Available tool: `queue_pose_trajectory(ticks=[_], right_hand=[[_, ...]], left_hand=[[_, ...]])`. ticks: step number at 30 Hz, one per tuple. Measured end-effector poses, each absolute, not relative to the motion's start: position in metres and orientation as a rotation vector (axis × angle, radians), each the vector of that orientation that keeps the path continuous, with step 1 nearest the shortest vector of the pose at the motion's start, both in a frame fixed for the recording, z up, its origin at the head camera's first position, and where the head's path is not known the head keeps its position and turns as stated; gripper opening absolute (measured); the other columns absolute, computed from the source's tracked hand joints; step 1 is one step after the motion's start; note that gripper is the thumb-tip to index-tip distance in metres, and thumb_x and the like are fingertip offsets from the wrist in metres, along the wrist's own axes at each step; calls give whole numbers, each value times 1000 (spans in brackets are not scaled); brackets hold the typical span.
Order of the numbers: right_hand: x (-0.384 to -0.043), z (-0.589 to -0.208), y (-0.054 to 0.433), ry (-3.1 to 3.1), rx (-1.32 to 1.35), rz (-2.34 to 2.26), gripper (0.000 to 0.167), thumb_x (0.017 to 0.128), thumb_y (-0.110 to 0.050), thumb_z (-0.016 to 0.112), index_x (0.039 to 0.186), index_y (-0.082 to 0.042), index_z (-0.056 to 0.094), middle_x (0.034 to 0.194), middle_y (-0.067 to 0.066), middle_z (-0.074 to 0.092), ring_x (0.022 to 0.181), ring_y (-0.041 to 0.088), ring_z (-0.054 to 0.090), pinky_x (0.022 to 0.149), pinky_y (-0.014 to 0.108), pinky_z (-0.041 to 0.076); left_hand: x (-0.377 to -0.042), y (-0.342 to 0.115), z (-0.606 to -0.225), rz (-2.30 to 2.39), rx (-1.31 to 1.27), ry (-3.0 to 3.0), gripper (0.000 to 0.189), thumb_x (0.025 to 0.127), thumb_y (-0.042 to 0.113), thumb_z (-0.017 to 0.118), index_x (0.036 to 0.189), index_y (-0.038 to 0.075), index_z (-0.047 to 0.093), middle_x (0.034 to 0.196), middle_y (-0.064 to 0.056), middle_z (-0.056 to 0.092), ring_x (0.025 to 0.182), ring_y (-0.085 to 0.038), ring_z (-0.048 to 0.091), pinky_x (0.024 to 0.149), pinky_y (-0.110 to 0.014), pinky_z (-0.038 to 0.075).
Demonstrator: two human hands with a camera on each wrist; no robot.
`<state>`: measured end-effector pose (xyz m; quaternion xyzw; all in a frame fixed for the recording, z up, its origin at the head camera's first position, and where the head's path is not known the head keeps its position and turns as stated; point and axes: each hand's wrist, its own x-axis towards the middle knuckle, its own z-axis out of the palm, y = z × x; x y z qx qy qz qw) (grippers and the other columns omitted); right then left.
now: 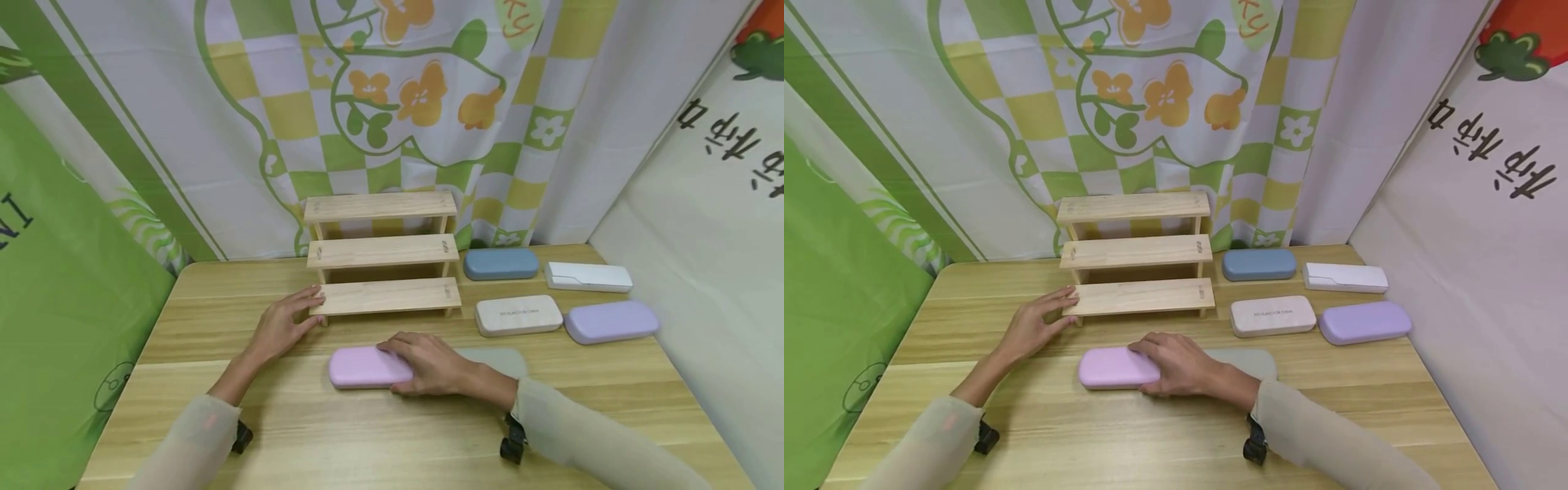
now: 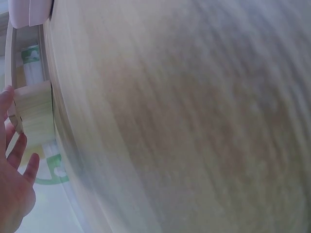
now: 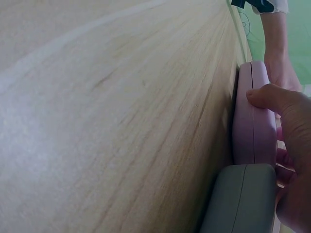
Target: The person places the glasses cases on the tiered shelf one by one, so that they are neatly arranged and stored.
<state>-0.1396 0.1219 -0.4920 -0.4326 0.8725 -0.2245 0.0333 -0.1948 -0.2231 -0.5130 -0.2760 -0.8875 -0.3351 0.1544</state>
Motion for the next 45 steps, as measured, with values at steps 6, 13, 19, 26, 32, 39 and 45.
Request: queue_pose_trajectory(ticks=[6,13,19,26,32,39,45], right_hand=[[-143,-490,121,2664,-1300,-736,72,82,-41,90,143,-11,64,130,5,72,108,14,70,84,24,59],[-148,-487,123,2647,-1295,-829,68,79,-36,92,137,-10,69,129,4,73,106,14,70,80,20,58],[-151,-484,126,2630,-1309,-857,67,78,-36,92,136,-9,70,129,5,73,109,16,71,84,21,59],[-156,-480,130,2643,-1329,-879,70,76,-34,92,137,-9,69,129,8,74,102,16,72,79,18,58],[-161,-473,133,2658,-1351,-916,70,76,-33,92,137,-9,70,128,7,74,104,16,72,81,20,59],[-169,-459,133,2683,-1407,-971,67,74,-32,94,134,-10,72,126,6,75,104,16,72,78,22,59],[-177,-444,134,2703,-1406,-968,66,74,-30,94,133,-10,72,127,5,74,108,17,72,80,24,60]], left_hand=[[-196,-222,-513,-993,-764,-2533,39,84,9,90,121,2,78,141,-18,67,127,-41,66,106,-57,55],[-197,-219,-514,-1010,-759,-2510,39,84,6,90,120,0,78,140,-21,67,127,-43,66,107,-59,54],[-196,-218,-516,-1022,-747,-2515,39,84,6,90,120,0,78,140,-20,67,127,-43,66,108,-58,53],[-195,-218,-516,-1019,-746,-2520,39,84,7,90,121,0,77,141,-19,67,127,-43,66,108,-58,53],[-194,-218,-516,-1021,-753,-2519,39,83,7,90,120,1,78,140,-19,68,126,-43,67,107,-58,53],[-196,-220,-515,-1010,-746,-2532,39,84,9,91,120,2,78,140,-17,68,126,-42,67,108,-56,54],[-195,-221,-514,-1007,-745,-2537,38,84,9,90,119,1,78,140,-17,68,126,-42,67,107,-57,54]])
